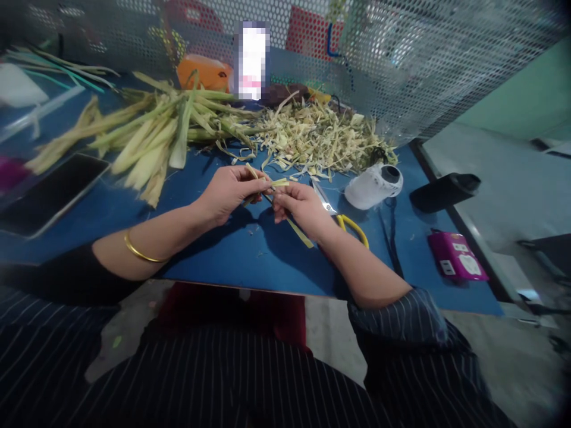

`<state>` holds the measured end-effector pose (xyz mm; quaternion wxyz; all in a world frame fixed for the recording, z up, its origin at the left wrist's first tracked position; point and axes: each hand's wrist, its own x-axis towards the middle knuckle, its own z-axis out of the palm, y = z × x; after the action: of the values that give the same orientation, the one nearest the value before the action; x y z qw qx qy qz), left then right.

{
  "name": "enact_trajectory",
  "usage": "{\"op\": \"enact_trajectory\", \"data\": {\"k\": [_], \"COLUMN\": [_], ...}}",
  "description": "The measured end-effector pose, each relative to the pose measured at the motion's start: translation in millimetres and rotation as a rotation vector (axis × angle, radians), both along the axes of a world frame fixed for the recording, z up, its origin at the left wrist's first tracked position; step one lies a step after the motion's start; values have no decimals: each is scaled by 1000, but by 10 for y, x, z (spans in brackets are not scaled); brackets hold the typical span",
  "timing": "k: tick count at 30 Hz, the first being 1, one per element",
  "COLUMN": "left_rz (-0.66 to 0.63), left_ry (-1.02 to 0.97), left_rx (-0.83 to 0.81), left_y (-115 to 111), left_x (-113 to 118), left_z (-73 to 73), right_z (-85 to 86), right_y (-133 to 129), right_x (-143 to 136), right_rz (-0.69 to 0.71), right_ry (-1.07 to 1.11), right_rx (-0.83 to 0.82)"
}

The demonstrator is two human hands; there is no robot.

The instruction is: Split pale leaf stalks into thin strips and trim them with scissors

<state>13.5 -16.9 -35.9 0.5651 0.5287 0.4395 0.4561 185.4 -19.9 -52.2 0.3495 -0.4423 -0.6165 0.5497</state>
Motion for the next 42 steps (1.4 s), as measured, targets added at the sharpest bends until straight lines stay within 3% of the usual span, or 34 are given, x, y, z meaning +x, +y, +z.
{"op": "enact_trajectory", "data": {"k": [2,6,8,11,14,19,25,29,34,38,42], "left_rz": [64,119,77,-65,-217,-330,-230,-85,2,4,-47], "left_ry": [39,206,293,389,426,288,160,194,229,191,149], "left_rx": [35,116,159,184,137,12,24,60,61,21,-62], "left_y": [-2,-9,-16,-33,-48,-42,-42,-43,-22,-8,-4], "left_x": [14,14,2,-11,-20,-43,-33,-23,-32,-28,-20], "left_z": [4,14,16,21,37,61,69,68,56,42,24], "right_z": [0,68,112,150,154,125,57,38,80,118,104], "right_y": [-59,-152,-157,-112,-48,40,70,62,27,-35,-65], "right_x": [-27,-15,17,70,107,131,99,85,90,94,102], "right_rz": [-28,-107,-129,-97,-4,-9,-14,9,6,-103,-9], "right_ry": [-92,-467,-615,-708,-652,-386,-74,0,-103,-269,-482], "right_rx": [133,636,824,957,924,632,80,-49,80,448,761]}}
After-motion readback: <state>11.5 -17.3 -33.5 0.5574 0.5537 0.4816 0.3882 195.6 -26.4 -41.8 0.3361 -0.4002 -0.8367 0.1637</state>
